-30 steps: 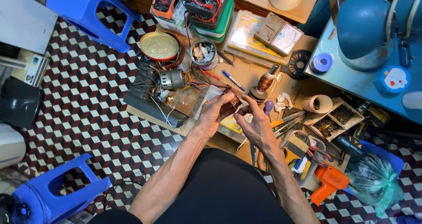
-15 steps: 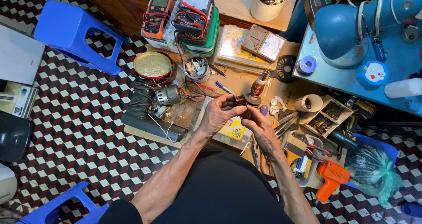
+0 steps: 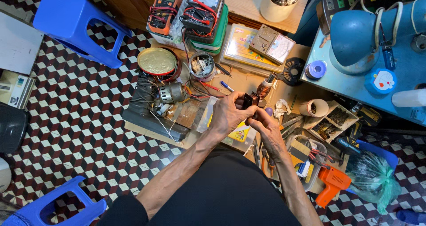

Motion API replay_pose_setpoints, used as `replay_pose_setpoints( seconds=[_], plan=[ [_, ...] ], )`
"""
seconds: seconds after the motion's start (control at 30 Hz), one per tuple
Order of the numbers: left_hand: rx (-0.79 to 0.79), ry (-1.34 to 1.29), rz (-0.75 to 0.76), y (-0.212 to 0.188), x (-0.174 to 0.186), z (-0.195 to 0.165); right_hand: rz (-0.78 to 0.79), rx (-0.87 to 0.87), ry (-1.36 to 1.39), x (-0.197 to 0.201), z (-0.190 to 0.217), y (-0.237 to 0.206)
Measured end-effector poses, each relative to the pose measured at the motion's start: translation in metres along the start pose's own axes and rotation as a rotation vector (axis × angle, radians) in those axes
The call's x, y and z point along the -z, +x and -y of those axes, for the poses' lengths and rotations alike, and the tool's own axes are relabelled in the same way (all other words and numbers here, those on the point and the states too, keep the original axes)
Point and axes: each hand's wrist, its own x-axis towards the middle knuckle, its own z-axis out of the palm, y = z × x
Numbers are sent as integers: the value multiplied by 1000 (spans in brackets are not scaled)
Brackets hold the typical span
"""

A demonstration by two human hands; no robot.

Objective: The person winds copper wire around a small cylindrical core by hand, then uses a pen to mark the coil. They continue winding and inspecting the coil, handling it with both hands throughout the clip.

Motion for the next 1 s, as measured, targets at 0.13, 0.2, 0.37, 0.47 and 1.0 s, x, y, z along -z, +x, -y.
replay_pose_setpoints(
  seconds=[0.13,0.2,0.37,0.47,1.0],
  plan=[
    [167,-528,52,12,-5,16,-9,20,81,-5,5,1],
    [273,-796,61,17,-10,28,-48,45,7,-8,8,0],
    [471,-1023,21,22,-25,57,-189,282,-445,-21,11,1],
    [503,-948,-45,22,-34,67,-221,512,-568,-27,9,3],
    [405,-486,-185,28,-32,76,-238,552,-698,-29,-1,17]
  ],
)
